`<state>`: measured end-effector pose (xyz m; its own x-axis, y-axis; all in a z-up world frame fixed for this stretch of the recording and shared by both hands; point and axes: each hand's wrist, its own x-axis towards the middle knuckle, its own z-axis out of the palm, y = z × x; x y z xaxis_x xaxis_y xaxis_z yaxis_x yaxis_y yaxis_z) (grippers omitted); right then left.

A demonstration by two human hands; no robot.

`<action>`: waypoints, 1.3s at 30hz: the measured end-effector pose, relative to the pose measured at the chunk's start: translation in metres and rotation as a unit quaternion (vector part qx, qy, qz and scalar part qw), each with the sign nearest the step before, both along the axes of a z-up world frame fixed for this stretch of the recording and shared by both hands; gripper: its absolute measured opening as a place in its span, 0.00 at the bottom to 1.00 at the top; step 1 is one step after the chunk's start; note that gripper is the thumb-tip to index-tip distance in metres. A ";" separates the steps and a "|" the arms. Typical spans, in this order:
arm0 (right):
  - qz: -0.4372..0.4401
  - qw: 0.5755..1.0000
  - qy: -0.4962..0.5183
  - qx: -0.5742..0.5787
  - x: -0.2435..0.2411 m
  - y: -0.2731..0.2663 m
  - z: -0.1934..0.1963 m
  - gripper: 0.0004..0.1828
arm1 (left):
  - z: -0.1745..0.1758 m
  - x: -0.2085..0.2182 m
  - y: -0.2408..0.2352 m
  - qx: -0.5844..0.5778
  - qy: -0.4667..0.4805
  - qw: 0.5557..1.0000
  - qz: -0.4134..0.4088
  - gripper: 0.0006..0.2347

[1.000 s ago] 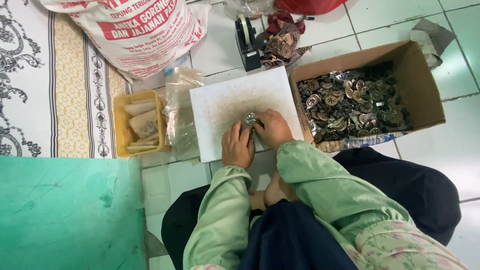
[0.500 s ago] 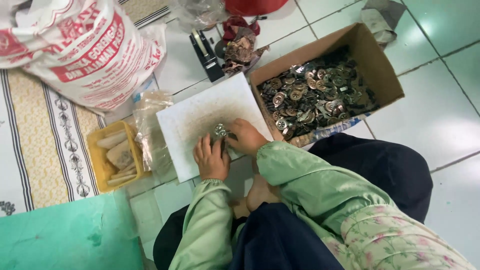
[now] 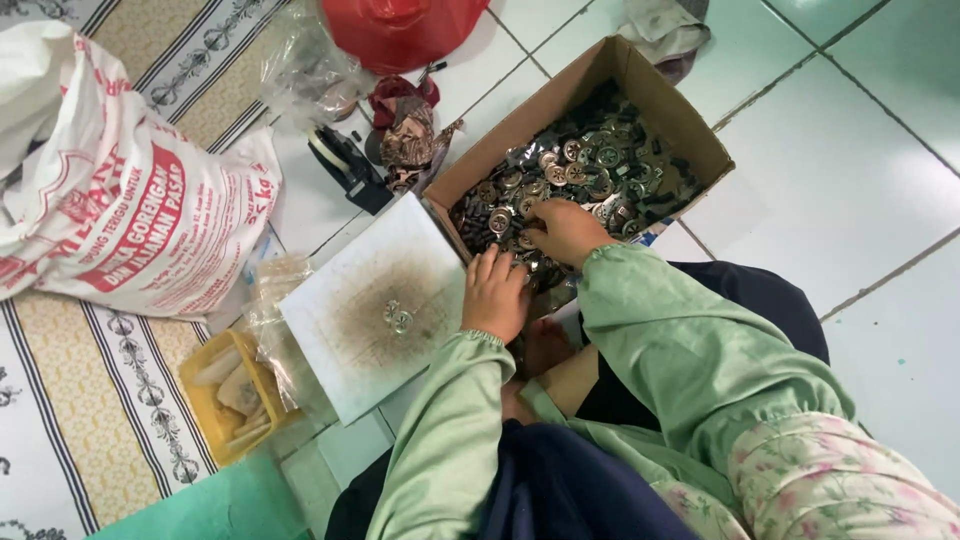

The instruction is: The person sits on the floor and sorts metal buttons from a cardboard box onto a white board. They then place the sorted buttons into a small plastic bag and seal it.

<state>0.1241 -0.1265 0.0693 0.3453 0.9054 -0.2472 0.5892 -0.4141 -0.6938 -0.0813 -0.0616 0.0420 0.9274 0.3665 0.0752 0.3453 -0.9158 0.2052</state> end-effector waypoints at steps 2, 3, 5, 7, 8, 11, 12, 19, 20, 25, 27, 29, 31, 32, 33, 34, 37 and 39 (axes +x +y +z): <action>-0.002 0.999 -0.032 -0.002 0.006 0.013 -0.047 0.19 | -0.011 0.009 0.001 -0.005 0.082 0.997 -0.007 0.14; 0.001 0.998 -0.069 -0.004 0.007 0.022 -0.070 0.19 | -0.016 0.012 0.003 -0.010 0.159 0.987 -0.009 0.15; 0.013 0.992 -0.122 -0.010 -0.005 0.035 -0.082 0.19 | -0.035 0.010 0.002 0.009 0.188 0.982 -0.009 0.15; 0.026 0.984 -0.177 -0.016 -0.012 0.052 -0.101 0.20 | -0.042 0.013 0.004 0.027 0.214 0.976 -0.009 0.15; 0.053 0.975 -0.215 -0.014 -0.016 0.058 -0.114 0.21 | -0.040 0.014 0.003 0.027 0.248 0.968 -0.006 0.16; 0.096 0.950 -0.296 0.014 -0.028 0.071 -0.120 0.18 | -0.039 0.017 0.002 0.012 0.312 0.950 0.003 0.18; 0.103 0.933 -0.342 0.041 -0.027 0.075 -0.116 0.15 | -0.040 0.021 0.003 0.001 0.339 0.941 0.002 0.19; 0.124 0.857 -0.449 0.218 -0.036 0.078 -0.110 0.11 | -0.015 0.033 -0.001 -0.030 0.393 0.919 0.003 0.20; 0.127 0.868 -0.434 0.204 -0.035 0.080 -0.110 0.09 | -0.013 0.035 -0.001 -0.029 0.394 0.919 0.006 0.20; 0.128 0.896 -0.406 0.129 -0.037 0.071 -0.113 0.06 | -0.001 0.032 -0.002 -0.010 0.394 0.919 -0.016 0.19; 0.096 0.901 -0.399 0.141 -0.035 0.063 -0.119 0.05 | -0.007 0.028 -0.001 0.013 0.346 0.938 -0.022 0.18; 0.090 0.917 -0.369 0.119 -0.026 0.048 -0.099 0.05 | -0.009 0.027 -0.001 0.019 0.322 0.946 -0.020 0.18; 0.087 0.933 -0.335 0.099 -0.018 0.035 -0.083 0.06 | -0.010 0.023 -0.002 0.023 0.302 0.953 -0.015 0.17; 0.086 0.957 -0.263 0.089 -0.015 0.030 -0.076 0.08 | -0.010 0.019 -0.003 0.004 0.237 0.972 -0.006 0.16; 0.086 0.975 -0.190 0.077 -0.012 0.026 -0.069 0.10 | -0.011 0.014 -0.003 -0.015 0.170 0.985 0.002 0.16; 0.090 0.974 -0.192 0.079 -0.012 0.020 -0.055 0.10 | -0.014 0.011 -0.005 -0.015 0.167 0.986 0.006 0.16; 0.064 0.995 -0.083 0.005 -0.016 0.001 -0.013 0.15 | -0.017 0.003 -0.011 -0.048 0.056 0.996 0.047 0.15; 0.031 0.999 -0.039 0.018 -0.024 -0.011 0.015 0.14 | -0.007 -0.002 -0.014 -0.088 -0.115 0.989 0.037 0.15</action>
